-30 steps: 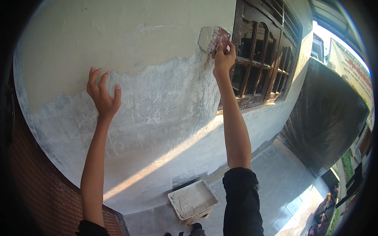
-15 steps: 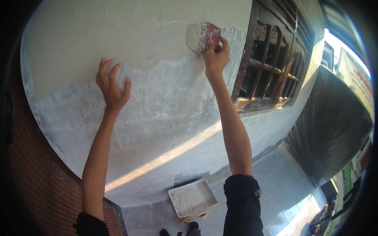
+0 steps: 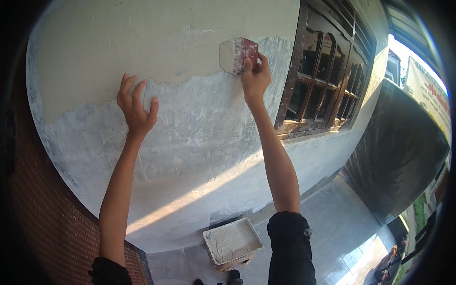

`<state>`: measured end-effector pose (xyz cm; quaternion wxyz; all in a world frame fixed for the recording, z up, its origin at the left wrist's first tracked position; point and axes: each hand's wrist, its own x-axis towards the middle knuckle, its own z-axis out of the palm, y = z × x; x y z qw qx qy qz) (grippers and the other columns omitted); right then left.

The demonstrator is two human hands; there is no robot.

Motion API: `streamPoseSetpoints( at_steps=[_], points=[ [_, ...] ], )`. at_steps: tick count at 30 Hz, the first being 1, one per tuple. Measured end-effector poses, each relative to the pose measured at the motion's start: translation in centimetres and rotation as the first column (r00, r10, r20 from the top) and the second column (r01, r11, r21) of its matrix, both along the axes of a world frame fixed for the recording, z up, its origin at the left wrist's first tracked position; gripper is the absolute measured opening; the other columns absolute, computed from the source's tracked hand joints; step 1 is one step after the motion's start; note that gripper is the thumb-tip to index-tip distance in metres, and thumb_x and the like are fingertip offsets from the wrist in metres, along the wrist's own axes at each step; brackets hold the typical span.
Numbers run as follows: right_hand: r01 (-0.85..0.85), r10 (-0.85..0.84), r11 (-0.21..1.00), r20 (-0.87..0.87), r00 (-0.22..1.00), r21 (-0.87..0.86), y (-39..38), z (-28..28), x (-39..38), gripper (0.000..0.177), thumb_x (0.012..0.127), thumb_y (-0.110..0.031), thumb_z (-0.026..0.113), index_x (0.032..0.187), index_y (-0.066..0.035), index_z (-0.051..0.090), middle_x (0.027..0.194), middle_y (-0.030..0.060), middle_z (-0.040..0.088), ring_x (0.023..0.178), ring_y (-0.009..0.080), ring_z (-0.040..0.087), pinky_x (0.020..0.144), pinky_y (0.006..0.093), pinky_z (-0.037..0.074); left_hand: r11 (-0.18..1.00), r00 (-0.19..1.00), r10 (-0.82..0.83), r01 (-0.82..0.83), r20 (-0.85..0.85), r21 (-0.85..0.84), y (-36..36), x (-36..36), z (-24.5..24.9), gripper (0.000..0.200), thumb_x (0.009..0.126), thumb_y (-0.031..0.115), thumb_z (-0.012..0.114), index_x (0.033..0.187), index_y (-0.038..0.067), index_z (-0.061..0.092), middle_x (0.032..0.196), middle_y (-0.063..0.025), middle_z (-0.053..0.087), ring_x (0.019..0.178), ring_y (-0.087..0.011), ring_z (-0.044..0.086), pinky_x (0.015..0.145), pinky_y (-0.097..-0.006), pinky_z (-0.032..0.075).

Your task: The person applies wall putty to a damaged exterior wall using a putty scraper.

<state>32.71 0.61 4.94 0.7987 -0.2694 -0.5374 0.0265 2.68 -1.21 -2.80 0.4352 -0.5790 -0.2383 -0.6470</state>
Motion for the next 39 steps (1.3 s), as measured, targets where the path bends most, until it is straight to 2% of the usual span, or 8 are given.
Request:
streamPoseSetpoints(
  at_steps=[5,10,14,19,22,29,33,39],
  points=[
    [0.061,-0.059,0.998,-0.236,0.970,-0.002,-1.2,0.7,6.4,0.031,0.093,-0.011,0.062,0.122,-0.002,0.053,0.086,0.0069,0.067,0.060,0.0085,0.055,0.046,0.0251,0.043,1.000,1.000,-0.010,0.010,0.003,0.007,0.1,0.2,0.0,0.043,0.086,0.031,0.059,0.124,0.011,0.053,0.134,-0.0142,0.044,0.134,-0.0376,0.035,0.103,-0.0505,0.026],
    [-0.214,0.215,0.977,-0.046,0.976,0.022,-1.6,1.2,0.0,0.031,0.093,-0.010,0.063,0.120,-0.001,0.053,0.083,0.0061,0.065,0.058,0.0077,0.053,0.046,0.0242,0.042,1.000,1.000,-0.007,0.007,0.001,0.022,0.1,0.2,0.1,0.043,0.086,0.031,0.059,0.124,0.011,0.053,0.134,-0.0143,0.044,0.134,-0.0374,0.036,0.103,-0.0501,0.026],
    [-0.061,0.063,0.998,-0.132,0.989,0.017,-0.7,1.9,0.3,0.032,0.093,-0.010,0.063,0.120,0.001,0.052,0.079,0.0061,0.065,0.054,0.0082,0.052,0.045,0.0247,0.042,1.000,1.000,-0.008,0.008,0.001,0.019,0.3,0.0,-0.1,0.043,0.087,0.032,0.059,0.124,0.011,0.053,0.134,-0.0144,0.044,0.134,-0.0375,0.036,0.104,-0.0501,0.025],
    [-0.178,0.182,0.982,-0.073,0.981,0.057,-1.2,1.8,-0.4,0.032,0.092,-0.010,0.063,0.121,-0.001,0.052,0.078,0.0070,0.065,0.055,0.0087,0.053,0.045,0.0252,0.043,1.000,0.999,-0.010,0.010,-0.034,0.008,0.1,0.1,-0.1,0.046,0.087,0.027,0.060,0.127,0.008,0.048,0.138,-0.0151,0.041,0.137,-0.0372,0.031,0.105,-0.0508,0.022],
    [0.007,-0.008,1.000,-0.027,1.000,-0.027,-0.9,1.7,0.0,0.032,0.091,-0.011,0.065,0.119,0.000,0.054,0.079,0.0065,0.065,0.055,0.0086,0.054,0.045,0.0259,0.043,1.000,0.999,-0.002,0.002,-0.032,0.016,0.1,0.1,-0.1,0.046,0.087,0.027,0.059,0.127,0.008,0.048,0.138,-0.0148,0.041,0.137,-0.0368,0.031,0.105,-0.0507,0.022],
    [-0.214,0.215,0.975,-0.021,0.976,0.055,-1.8,2.1,-1.5,0.031,0.092,-0.009,0.063,0.120,-0.001,0.052,0.080,0.0068,0.065,0.056,0.0085,0.054,0.047,0.0256,0.043,1.000,0.999,-0.012,0.013,-0.047,0.006,0.0,0.2,-0.1,0.045,0.088,0.027,0.059,0.127,0.008,0.049,0.138,-0.0146,0.041,0.137,-0.0366,0.031,0.105,-0.0507,0.022],
    [-0.063,0.065,0.997,0.055,0.996,-0.038,-0.9,0.8,-3.0,0.031,0.092,-0.009,0.064,0.120,-0.001,0.053,0.079,0.0071,0.065,0.055,0.0086,0.053,0.046,0.0259,0.042,1.000,0.999,-0.011,0.011,-0.044,0.010,0.1,0.1,-0.2,0.045,0.087,0.026,0.060,0.127,0.009,0.049,0.138,-0.0142,0.041,0.137,-0.0369,0.032,0.105,-0.0506,0.022],
    [0.091,-0.104,0.993,-0.207,0.973,-0.068,-0.1,1.6,4.9,0.034,0.090,-0.011,0.065,0.121,-0.002,0.054,0.081,0.0079,0.066,0.056,0.0104,0.056,0.047,0.0263,0.046,1.000,0.999,-0.020,0.020,-0.042,-0.001,0.0,0.2,-0.1,0.046,0.085,0.024,0.061,0.126,0.010,0.051,0.137,-0.0138,0.041,0.136,-0.0369,0.032,0.104,-0.0503,0.023]
  ],
)
